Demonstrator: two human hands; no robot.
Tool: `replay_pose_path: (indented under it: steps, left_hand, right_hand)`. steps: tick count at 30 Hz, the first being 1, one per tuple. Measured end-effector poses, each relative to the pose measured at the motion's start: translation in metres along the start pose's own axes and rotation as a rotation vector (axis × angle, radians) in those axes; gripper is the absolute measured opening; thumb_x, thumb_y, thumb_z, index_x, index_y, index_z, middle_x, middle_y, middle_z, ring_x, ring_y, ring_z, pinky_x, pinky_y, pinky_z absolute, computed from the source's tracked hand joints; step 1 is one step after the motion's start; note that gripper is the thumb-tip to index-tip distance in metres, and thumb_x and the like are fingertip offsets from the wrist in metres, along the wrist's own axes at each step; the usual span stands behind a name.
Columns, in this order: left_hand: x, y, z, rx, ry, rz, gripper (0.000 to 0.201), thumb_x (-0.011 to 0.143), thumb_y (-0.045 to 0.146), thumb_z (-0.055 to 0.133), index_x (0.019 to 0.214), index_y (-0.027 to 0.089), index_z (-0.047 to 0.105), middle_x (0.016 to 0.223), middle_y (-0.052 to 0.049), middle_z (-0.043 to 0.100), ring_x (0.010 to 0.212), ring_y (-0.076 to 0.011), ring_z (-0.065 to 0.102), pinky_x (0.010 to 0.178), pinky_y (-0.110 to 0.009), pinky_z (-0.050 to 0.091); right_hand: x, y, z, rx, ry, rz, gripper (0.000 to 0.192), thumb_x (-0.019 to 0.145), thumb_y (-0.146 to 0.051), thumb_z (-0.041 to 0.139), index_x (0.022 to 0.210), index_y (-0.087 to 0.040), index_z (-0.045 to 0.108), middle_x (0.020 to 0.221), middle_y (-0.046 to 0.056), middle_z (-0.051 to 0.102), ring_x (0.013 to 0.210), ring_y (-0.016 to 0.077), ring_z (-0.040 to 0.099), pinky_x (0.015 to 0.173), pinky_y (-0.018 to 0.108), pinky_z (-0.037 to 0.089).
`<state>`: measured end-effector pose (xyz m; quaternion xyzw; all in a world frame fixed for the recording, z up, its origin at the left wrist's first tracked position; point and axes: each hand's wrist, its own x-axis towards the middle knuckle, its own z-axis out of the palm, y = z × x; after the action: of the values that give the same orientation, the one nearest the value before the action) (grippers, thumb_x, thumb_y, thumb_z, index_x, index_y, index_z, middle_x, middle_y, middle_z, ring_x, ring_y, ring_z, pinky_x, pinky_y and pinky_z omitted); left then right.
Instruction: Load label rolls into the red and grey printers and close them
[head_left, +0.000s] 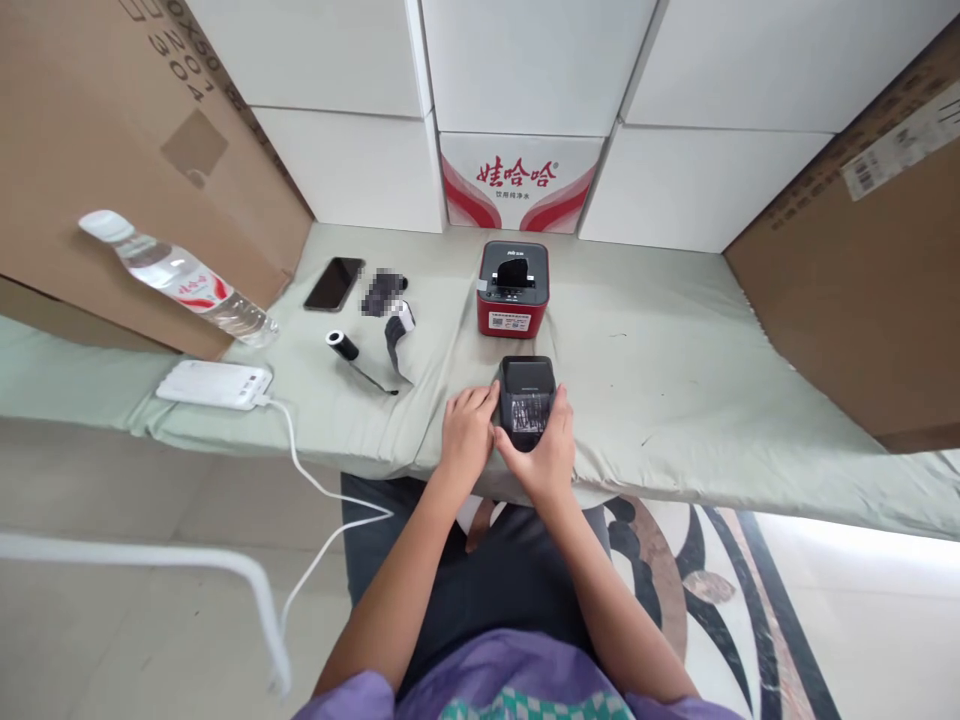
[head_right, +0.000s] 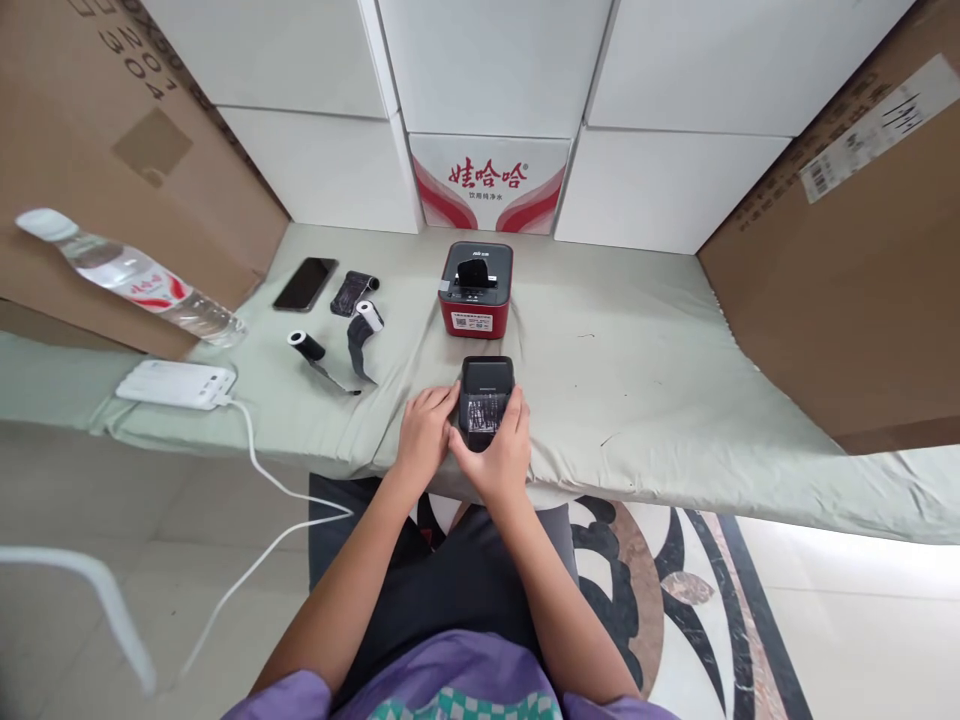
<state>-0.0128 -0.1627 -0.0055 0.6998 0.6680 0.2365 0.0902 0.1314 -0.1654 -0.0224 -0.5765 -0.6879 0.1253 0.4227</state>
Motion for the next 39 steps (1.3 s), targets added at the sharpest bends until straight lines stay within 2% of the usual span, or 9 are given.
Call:
replay_pose_path:
  steps: [12,23,30,36,39]
  left_hand:
    - [0.004,-0.001,0.000,0.020,-0.007,-0.016,0.059,0.091,0.004,0.041,0.144,0.014,0.064,0.133,-0.012,0.072,0.124,-0.0299,0.061,0.102,-0.045,0.047]
    - [0.002,-0.003,0.002,0.065,0.004,-0.003,0.057,0.092,0.007,0.045,0.146,0.017,0.062,0.133,-0.012,0.072,0.121,-0.0290,0.062,0.101,-0.042,0.047]
    - [0.001,-0.003,0.003,0.022,0.020,-0.005,0.060,0.090,0.004,0.044,0.144,0.019,0.064,0.131,-0.011,0.072,0.122,-0.0286,0.061,0.102,-0.043,0.046]
    - [0.002,-0.002,0.001,0.033,-0.007,-0.022,0.060,0.090,0.004,0.044,0.145,0.017,0.063,0.134,-0.012,0.071,0.123,-0.0289,0.060,0.102,-0.043,0.046]
    - [0.006,-0.003,-0.002,0.017,-0.036,-0.021,0.060,0.089,0.003,0.043,0.143,0.016,0.065,0.131,-0.013,0.071,0.122,-0.0284,0.061,0.102,-0.042,0.047]
  right_hand:
    - [-0.003,0.010,0.001,0.025,-0.005,-0.043,0.099,0.093,-0.067,0.055,0.166,-0.011,0.018,0.151,0.029,0.050,0.138,0.0423,0.055,0.107,0.062,0.051]
    - [-0.003,0.009,0.000,0.049,-0.020,-0.004,0.099,0.094,-0.068,0.053,0.164,-0.007,0.020,0.155,0.031,0.047,0.143,0.0424,0.051,0.113,0.062,0.046]
    - [-0.003,0.012,-0.002,0.089,-0.041,0.008,0.095,0.096,-0.065,0.050,0.166,-0.011,0.017,0.158,0.029,0.045,0.147,0.0421,0.048,0.115,0.064,0.044]
    - [-0.005,0.015,-0.005,0.110,-0.069,0.014,0.095,0.097,-0.067,0.048,0.167,-0.009,0.017,0.160,0.029,0.044,0.149,0.0415,0.047,0.116,0.062,0.044]
    - [-0.003,0.018,-0.009,0.136,-0.085,0.005,0.095,0.097,-0.068,0.048,0.165,-0.007,0.023,0.158,0.030,0.047,0.147,0.0418,0.049,0.115,0.063,0.045]
